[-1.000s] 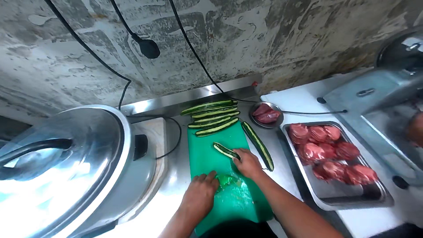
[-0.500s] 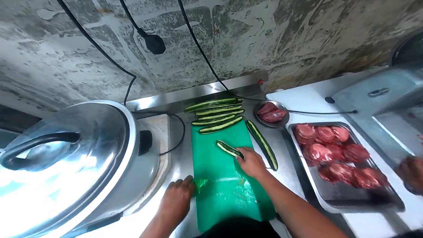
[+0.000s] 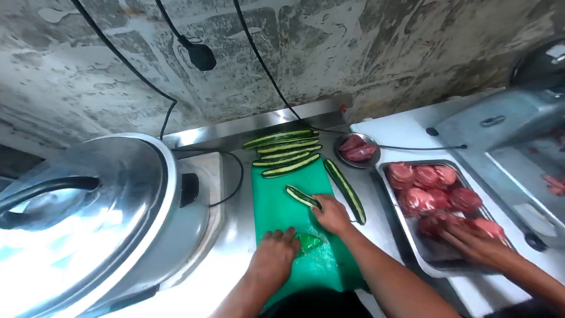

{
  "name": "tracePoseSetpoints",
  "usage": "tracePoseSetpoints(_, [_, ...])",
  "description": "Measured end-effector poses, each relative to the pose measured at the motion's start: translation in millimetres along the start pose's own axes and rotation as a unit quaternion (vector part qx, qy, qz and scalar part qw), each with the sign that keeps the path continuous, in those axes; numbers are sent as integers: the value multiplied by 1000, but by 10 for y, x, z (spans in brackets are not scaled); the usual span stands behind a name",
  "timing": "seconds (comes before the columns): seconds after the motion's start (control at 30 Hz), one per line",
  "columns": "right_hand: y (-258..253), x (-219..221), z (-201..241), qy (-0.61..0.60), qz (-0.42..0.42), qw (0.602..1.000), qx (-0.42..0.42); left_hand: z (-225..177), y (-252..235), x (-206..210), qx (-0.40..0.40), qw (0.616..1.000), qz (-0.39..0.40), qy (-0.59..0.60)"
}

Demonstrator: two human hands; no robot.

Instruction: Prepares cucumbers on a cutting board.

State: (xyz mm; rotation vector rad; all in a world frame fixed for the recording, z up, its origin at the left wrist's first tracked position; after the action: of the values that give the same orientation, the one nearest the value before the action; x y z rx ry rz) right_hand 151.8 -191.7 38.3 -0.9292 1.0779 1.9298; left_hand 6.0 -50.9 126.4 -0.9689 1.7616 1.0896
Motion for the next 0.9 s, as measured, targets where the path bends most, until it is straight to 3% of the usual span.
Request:
tracePoseSetpoints(0.43, [-8,-12,12,8,1,1000,2,701,596,87,-109,992,-64,7])
tracePoseSetpoints(0.53, [-14,-16,11,5,1,1000,2,815,692,102,-122,986,-85,70])
tracePoseSetpoints(0.6, [-21,-6,5,8,-2,1000,3,902,780,134,-95,971,-160,150])
tracePoseSetpoints(0.67, [-27,1,1,10,-4,1000,2,985,884,204,-60,930,-254,257])
tracePoseSetpoints(0.77, [-37,8,5,7,-7,1000,2,1053,1032,355,-37,831,-395,391])
tracePoseSetpoints(0.9, [-21,13,40,26,-1,1000,-11,1166,1152,480,-153,707,-558,406])
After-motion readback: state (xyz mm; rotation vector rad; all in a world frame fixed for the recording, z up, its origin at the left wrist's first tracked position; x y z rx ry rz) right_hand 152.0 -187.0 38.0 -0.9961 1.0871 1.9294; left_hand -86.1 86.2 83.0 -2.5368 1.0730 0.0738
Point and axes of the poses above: each hand's wrist, its own y-axis away from the middle knuckle, its own x-axis out of the palm, z = x × y, the point moved 6 cm from there along -y, towards the middle knuckle, and after that the axes turned 6 degrees about y, right-handed, at the moved point
